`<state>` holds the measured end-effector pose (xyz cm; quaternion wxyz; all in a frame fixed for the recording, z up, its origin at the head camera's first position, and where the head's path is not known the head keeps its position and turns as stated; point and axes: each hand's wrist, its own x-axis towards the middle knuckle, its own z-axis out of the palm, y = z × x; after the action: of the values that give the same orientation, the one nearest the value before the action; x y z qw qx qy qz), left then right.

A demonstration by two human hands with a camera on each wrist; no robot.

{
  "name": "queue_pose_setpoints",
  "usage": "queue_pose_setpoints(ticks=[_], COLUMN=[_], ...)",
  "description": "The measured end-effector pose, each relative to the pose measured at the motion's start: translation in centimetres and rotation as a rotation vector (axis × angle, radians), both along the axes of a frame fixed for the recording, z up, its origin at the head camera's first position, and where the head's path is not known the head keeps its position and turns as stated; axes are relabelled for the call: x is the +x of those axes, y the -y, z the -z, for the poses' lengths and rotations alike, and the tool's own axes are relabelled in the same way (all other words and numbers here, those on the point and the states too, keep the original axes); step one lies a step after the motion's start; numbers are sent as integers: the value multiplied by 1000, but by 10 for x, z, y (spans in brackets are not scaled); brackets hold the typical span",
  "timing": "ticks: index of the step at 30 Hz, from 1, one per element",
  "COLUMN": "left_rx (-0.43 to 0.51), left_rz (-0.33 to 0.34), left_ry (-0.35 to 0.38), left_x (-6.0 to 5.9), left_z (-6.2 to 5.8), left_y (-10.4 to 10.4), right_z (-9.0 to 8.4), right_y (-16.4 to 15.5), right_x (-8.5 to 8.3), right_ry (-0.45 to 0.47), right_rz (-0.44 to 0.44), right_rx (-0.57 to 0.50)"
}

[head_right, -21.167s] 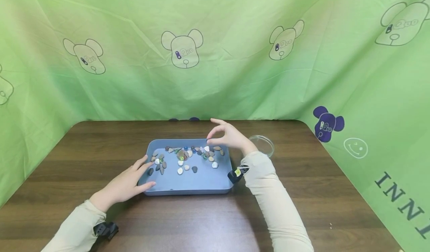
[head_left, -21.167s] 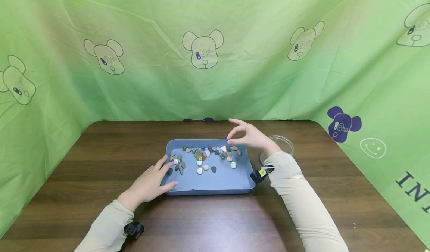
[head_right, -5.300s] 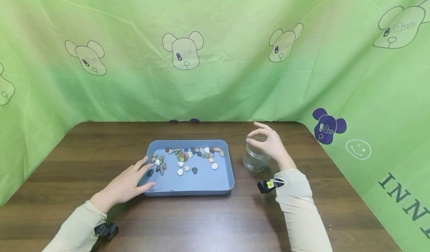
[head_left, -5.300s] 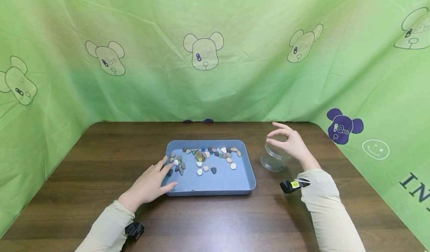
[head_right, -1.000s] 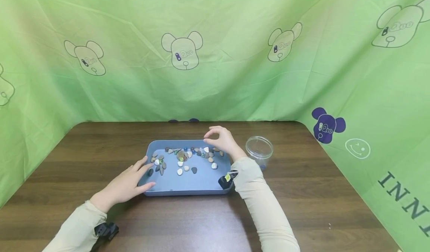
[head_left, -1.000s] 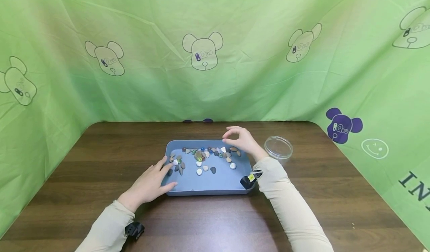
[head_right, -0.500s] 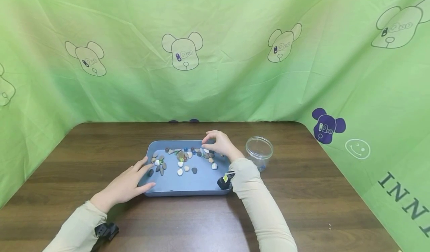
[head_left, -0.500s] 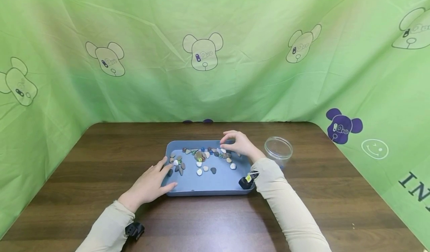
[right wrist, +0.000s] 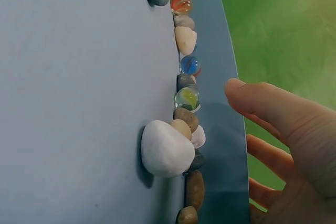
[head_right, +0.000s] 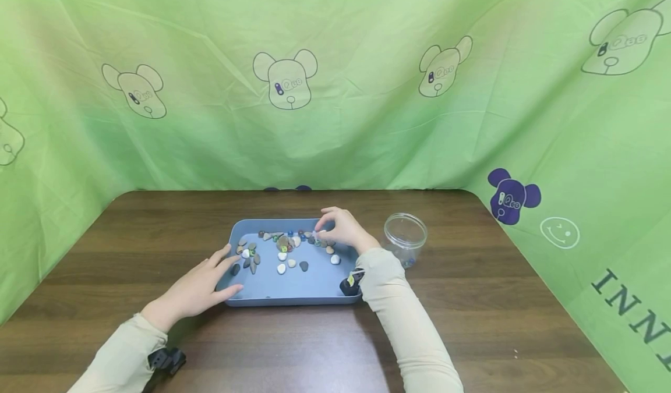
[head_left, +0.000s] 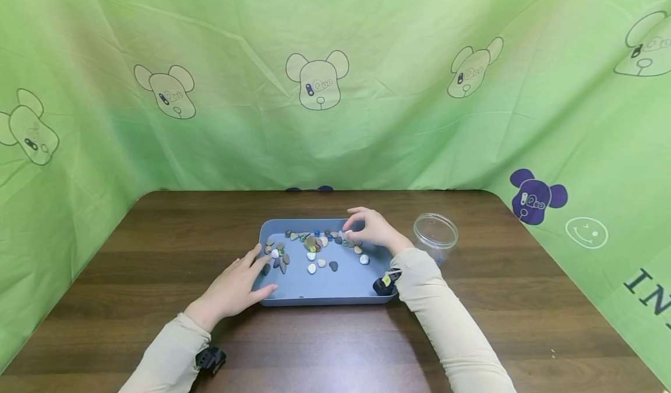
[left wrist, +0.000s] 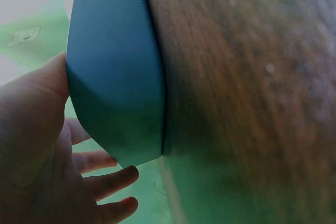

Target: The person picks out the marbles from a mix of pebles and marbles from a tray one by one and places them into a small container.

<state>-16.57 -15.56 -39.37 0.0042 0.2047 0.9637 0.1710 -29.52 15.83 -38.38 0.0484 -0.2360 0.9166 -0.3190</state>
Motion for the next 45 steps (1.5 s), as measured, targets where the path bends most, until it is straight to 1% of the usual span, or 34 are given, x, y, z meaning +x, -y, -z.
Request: queue_pose_setpoints(ticks=[8, 11, 15, 19, 29, 34, 37, 45], left_rx=[4, 8, 9, 12, 13, 15, 15, 7], left_rz=[-1, 0, 1, 1, 1, 0, -1, 3], left_ry=[2, 2, 1, -1, -6, -5, -2, -6], left_x=[0, 0, 1, 0, 0, 1, 1, 0], left_z=[0, 0, 1, 2, 2, 1, 2, 2], left_y=[0, 0, 0, 0, 0, 0, 0, 0], right_z=[1, 1, 3, 4, 2, 2, 1, 0], right_y=[2, 2, 3, 3, 6, 6, 6, 3], right_x=[-1, -1, 0, 0, 3, 3, 3, -1], right_ry=[-21, -38, -70, -88, -60, -65, -76, -22], right_rz=[-30, -38, -41, -39, -23, -28, -34, -43], right_rx=[39, 72, 141, 179, 220, 223, 201, 54])
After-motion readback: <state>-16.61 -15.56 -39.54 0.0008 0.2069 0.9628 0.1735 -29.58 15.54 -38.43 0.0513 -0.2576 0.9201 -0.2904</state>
